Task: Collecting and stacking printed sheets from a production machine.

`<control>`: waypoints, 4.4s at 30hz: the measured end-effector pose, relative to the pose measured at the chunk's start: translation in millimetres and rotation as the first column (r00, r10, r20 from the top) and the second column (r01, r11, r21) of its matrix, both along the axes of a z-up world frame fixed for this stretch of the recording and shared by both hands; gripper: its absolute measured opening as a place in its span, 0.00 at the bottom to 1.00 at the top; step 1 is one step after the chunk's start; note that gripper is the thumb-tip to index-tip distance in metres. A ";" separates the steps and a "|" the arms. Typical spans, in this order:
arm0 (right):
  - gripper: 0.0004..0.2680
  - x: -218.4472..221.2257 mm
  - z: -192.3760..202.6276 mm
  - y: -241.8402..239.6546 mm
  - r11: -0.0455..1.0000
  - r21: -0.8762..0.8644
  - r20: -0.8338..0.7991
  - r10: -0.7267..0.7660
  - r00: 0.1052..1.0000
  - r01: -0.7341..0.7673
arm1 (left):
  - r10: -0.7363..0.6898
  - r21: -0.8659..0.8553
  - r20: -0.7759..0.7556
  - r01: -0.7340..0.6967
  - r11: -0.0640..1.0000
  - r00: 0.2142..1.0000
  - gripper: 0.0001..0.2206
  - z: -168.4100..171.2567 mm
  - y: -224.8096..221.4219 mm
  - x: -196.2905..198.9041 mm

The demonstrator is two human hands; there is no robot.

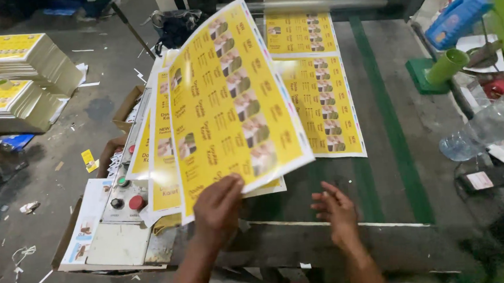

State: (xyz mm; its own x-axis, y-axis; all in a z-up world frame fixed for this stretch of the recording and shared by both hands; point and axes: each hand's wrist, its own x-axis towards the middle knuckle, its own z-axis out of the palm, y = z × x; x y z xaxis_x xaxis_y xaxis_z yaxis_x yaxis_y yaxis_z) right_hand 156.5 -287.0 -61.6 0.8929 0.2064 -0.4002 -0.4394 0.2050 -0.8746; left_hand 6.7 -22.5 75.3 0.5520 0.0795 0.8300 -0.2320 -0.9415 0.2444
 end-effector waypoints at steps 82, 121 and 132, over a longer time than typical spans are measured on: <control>0.09 -115.7 -76.8 -204.7 0.966 -0.201 -0.165 -0.197 0.966 0.163 | 0.385 0.351 -0.365 -0.257 0.900 0.848 0.16 -50.7 36.4 -37.2; 0.18 -104.6 -5.9 -49.2 0.968 -0.008 0.117 0.252 0.961 -0.252 | -0.133 0.099 -0.243 0.161 0.982 0.961 0.16 -57.5 -91.9 -37.4; 0.14 -88.6 -62.1 -104.7 0.980 0.195 0.078 -0.041 0.996 0.025 | -0.133 0.086 -0.464 0.194 0.977 0.875 0.15 -44.6 -77.1 -44.3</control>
